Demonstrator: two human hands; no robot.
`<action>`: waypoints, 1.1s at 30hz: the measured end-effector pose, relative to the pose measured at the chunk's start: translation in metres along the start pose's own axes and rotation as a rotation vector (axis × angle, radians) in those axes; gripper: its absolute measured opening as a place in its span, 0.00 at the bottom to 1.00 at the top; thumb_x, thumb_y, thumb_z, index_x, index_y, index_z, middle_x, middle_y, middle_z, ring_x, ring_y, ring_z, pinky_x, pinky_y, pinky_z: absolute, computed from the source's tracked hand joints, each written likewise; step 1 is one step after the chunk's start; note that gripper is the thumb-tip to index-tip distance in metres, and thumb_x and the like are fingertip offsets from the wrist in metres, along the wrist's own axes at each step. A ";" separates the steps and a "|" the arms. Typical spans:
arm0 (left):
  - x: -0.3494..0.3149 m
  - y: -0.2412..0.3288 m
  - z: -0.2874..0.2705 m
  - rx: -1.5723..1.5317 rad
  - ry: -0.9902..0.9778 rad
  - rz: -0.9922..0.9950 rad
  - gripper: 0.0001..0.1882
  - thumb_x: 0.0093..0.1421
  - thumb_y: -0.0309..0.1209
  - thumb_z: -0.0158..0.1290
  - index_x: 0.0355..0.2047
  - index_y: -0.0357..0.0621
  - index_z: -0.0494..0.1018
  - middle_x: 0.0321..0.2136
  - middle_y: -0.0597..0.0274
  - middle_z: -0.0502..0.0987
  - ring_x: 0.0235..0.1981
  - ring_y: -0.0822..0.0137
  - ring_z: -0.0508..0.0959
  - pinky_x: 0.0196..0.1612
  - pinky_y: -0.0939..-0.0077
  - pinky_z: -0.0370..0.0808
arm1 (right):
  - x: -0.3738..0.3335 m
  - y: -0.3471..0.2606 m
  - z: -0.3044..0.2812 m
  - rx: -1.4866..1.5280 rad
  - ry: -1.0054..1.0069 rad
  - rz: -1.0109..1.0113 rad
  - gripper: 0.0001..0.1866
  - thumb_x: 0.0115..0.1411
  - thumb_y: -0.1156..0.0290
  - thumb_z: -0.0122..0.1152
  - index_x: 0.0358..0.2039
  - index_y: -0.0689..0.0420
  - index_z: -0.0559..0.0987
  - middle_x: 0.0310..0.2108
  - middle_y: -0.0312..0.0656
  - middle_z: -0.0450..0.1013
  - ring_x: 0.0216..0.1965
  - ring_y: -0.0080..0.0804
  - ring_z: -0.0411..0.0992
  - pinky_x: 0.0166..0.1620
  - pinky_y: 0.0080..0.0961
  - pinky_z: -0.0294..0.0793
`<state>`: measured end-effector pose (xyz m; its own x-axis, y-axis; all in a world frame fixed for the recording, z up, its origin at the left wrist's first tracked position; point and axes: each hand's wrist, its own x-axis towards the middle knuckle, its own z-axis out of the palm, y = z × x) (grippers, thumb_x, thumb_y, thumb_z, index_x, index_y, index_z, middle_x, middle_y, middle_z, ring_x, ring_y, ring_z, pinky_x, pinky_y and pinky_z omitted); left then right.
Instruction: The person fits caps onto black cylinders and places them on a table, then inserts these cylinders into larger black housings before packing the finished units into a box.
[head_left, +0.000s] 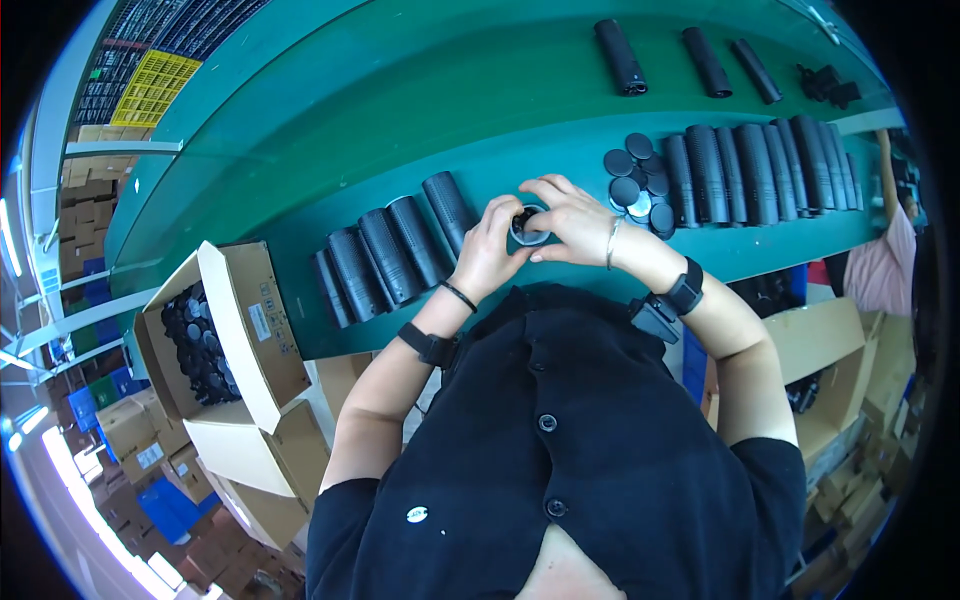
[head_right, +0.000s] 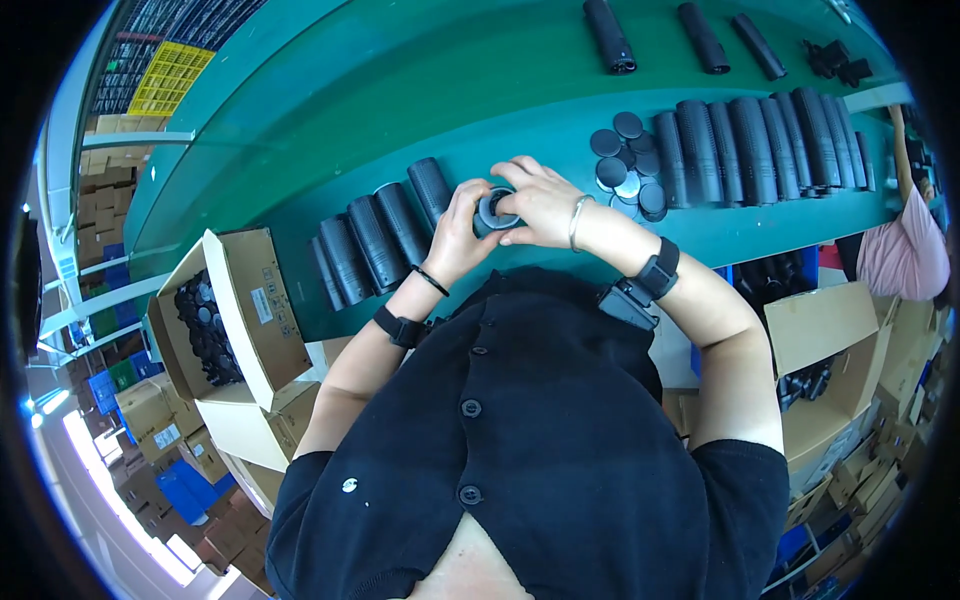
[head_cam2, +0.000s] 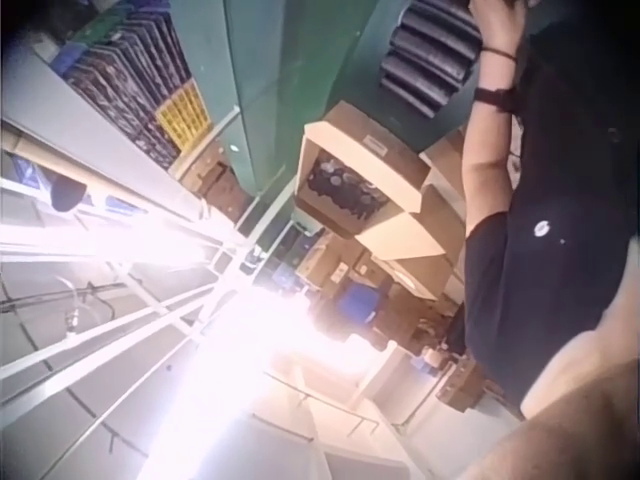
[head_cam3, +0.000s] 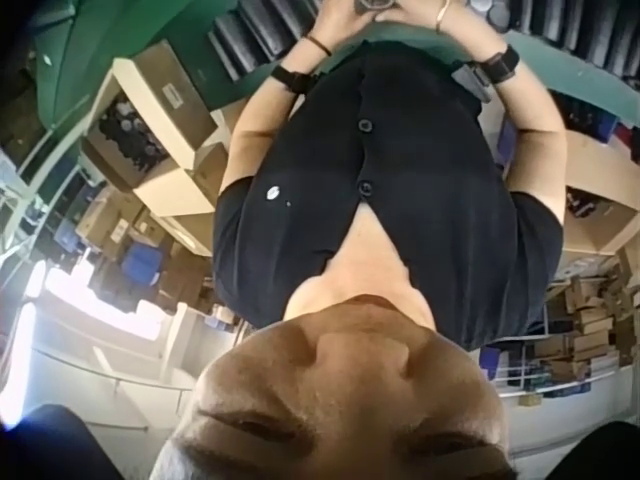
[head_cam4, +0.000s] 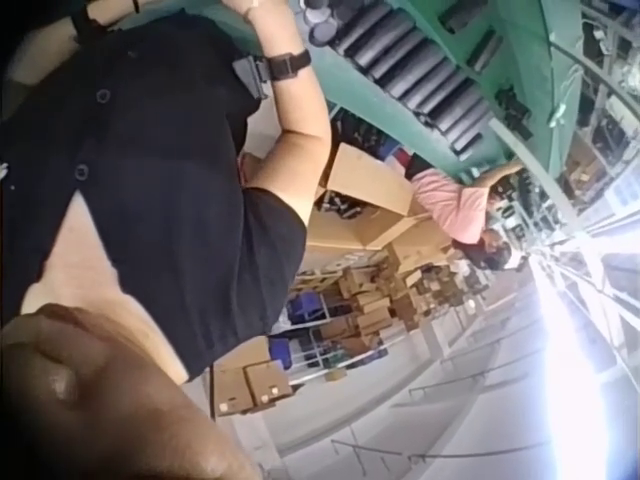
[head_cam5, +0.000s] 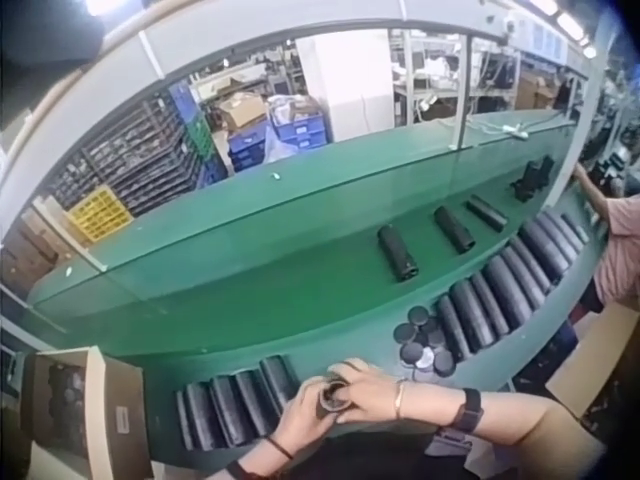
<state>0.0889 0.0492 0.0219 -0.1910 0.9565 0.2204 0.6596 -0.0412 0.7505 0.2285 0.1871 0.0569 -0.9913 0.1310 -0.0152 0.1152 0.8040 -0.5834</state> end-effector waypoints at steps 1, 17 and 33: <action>0.001 -0.002 0.002 0.011 -0.007 -0.051 0.35 0.40 0.24 0.67 0.47 0.41 0.61 0.46 0.51 0.69 0.46 0.50 0.74 0.42 0.64 0.77 | 0.000 -0.001 0.003 0.072 0.064 0.019 0.17 0.44 0.62 0.70 0.35 0.55 0.81 0.58 0.47 0.59 0.60 0.51 0.55 0.60 0.42 0.59; 0.006 -0.002 0.000 0.070 0.019 0.045 0.28 0.43 0.29 0.65 0.44 0.48 0.64 0.47 0.54 0.67 0.37 0.51 0.77 0.34 0.62 0.78 | 0.000 0.001 -0.002 0.002 0.152 -0.069 0.08 0.42 0.68 0.70 0.25 0.54 0.83 0.54 0.44 0.65 0.58 0.45 0.58 0.57 0.41 0.63; -0.010 -0.003 0.000 0.083 -0.032 0.179 0.17 0.40 0.25 0.67 0.25 0.41 0.67 0.46 0.51 0.69 0.42 0.51 0.76 0.37 0.65 0.79 | 0.001 -0.009 0.008 -0.375 -0.170 -0.021 0.15 0.41 0.66 0.69 0.32 0.53 0.83 0.58 0.43 0.60 0.61 0.45 0.55 0.55 0.36 0.63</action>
<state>0.0883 0.0397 0.0173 -0.0425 0.9448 0.3248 0.7386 -0.1892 0.6470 0.2260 0.1753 0.0554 -0.9865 0.0393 -0.1588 0.0786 0.9653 -0.2491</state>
